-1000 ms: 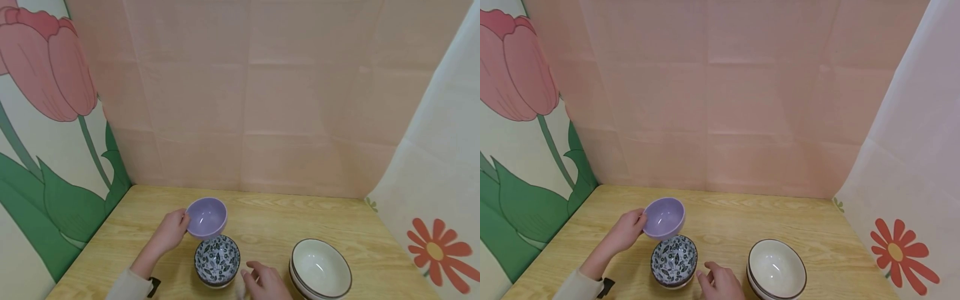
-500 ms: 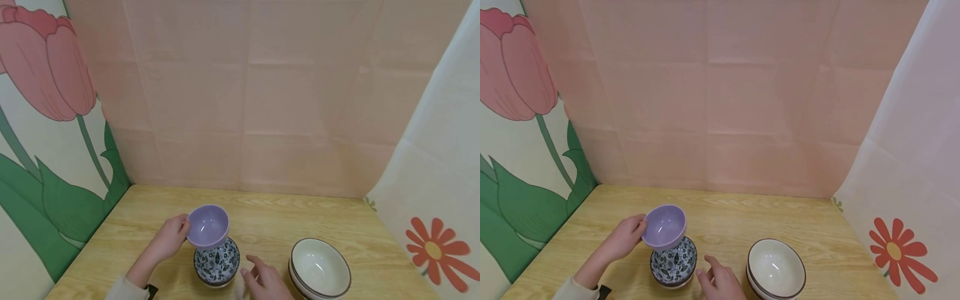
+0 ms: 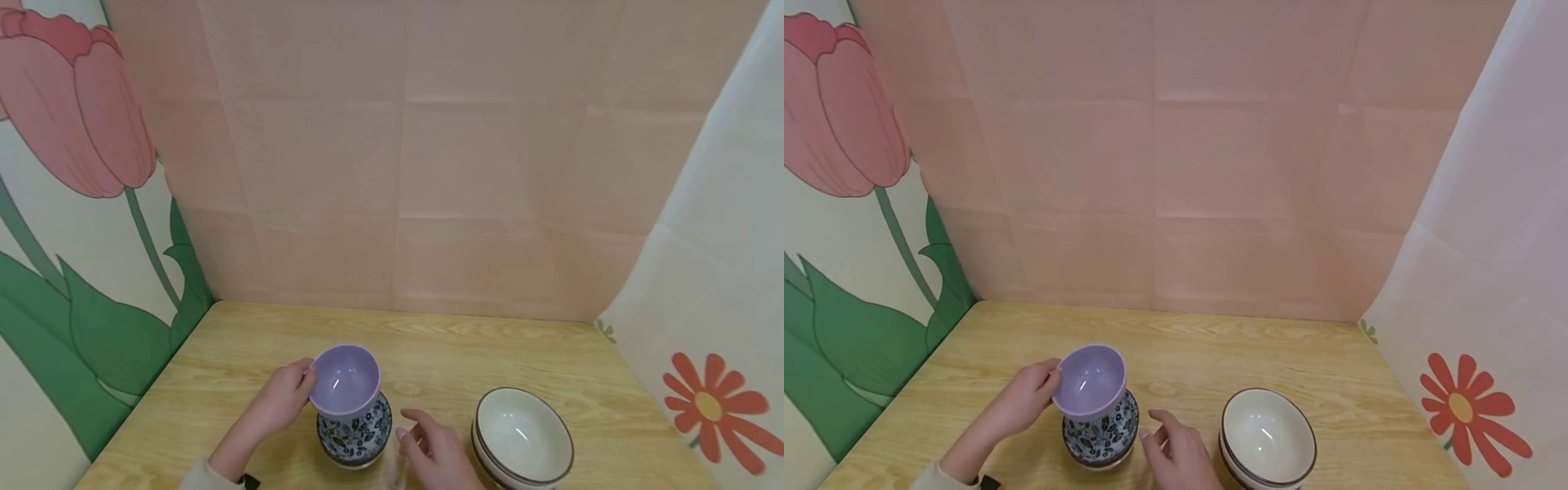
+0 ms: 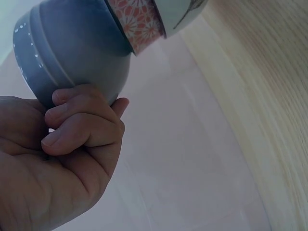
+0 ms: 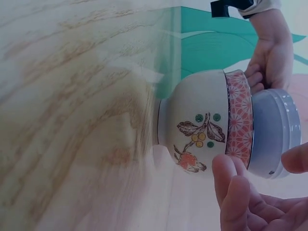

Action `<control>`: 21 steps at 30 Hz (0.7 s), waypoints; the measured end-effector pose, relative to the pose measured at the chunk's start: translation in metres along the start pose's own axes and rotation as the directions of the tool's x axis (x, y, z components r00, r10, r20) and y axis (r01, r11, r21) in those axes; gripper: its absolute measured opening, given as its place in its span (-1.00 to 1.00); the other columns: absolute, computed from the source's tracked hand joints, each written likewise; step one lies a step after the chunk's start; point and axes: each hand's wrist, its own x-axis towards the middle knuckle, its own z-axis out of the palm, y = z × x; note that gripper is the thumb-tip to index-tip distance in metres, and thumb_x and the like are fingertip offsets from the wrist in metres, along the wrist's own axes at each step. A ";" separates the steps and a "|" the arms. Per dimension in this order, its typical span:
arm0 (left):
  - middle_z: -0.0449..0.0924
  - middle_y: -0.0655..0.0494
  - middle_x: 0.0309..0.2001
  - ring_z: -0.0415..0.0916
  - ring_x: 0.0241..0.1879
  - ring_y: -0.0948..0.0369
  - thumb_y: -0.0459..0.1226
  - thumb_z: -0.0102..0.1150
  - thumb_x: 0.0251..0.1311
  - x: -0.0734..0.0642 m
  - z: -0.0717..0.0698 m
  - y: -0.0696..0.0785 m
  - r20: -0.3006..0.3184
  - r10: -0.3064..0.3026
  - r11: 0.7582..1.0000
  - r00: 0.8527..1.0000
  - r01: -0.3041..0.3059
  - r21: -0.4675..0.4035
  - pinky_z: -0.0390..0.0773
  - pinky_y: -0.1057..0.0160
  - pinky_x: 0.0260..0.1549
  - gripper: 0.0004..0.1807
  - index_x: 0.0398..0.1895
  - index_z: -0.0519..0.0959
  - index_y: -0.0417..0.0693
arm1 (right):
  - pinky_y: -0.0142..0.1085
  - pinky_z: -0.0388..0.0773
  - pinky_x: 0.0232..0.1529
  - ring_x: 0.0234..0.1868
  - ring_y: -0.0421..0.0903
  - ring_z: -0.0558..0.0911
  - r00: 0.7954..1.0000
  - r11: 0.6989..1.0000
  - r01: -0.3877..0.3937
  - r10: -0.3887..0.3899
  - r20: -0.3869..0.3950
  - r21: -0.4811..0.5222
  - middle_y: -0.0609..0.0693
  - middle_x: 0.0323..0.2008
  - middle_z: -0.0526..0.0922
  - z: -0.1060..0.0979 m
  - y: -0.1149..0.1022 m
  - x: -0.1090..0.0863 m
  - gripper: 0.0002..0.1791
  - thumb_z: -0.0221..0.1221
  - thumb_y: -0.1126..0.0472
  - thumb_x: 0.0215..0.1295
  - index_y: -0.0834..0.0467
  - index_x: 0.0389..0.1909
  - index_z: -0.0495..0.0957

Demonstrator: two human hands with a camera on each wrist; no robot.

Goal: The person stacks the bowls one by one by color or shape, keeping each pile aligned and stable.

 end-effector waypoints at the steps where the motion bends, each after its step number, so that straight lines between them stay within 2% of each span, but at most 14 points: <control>1: 0.45 0.06 -0.57 0.31 -0.62 0.24 -0.30 -0.16 0.51 0.000 0.001 0.000 -0.001 0.010 1.000 1.000 -0.010 0.002 0.34 0.34 -0.71 -0.75 -0.23 0.55 -0.18 | -0.39 0.47 -0.42 -0.44 -0.25 0.55 1.000 1.000 -0.003 0.003 0.003 0.001 -0.17 -0.39 0.65 0.000 0.000 0.000 -0.43 0.04 -0.05 0.52 0.31 0.29 0.41; 7: 0.42 0.10 -0.60 0.28 -0.63 0.27 -0.31 -0.13 0.50 -0.002 0.007 -0.001 0.002 0.055 0.998 0.998 -0.055 0.017 0.32 0.36 -0.71 -0.75 -0.32 0.53 -0.15 | -0.39 0.48 -0.36 -0.43 -0.29 0.56 0.999 0.999 0.037 -0.037 -0.013 -0.016 -0.23 -0.40 0.65 0.000 -0.004 -0.001 -0.43 0.00 -0.05 0.54 0.32 0.30 0.40; 12: 0.40 0.15 -0.60 0.30 -0.62 0.29 -0.33 -0.14 0.49 -0.004 0.012 0.000 0.012 0.090 0.995 0.996 -0.090 0.043 0.36 0.37 -0.68 -0.74 -0.36 0.51 -0.14 | -0.40 0.50 -0.39 -0.49 -0.33 0.57 0.995 0.996 0.082 -0.083 -0.054 -0.026 -0.24 -0.41 0.65 0.001 -0.005 -0.003 -0.42 -0.02 -0.06 0.55 0.35 0.29 0.40; 21: 0.37 0.17 -0.59 0.30 -0.60 0.30 -0.33 -0.11 0.49 -0.004 0.018 -0.001 -0.009 0.114 0.991 0.993 -0.113 0.073 0.39 0.35 -0.65 -0.75 -0.39 0.49 -0.12 | -0.38 0.53 -0.48 -0.57 -0.31 0.56 0.988 0.993 0.118 -0.115 -0.101 0.026 -0.08 -0.41 0.67 0.003 -0.008 -0.003 -0.48 0.00 0.03 0.56 0.35 0.29 0.38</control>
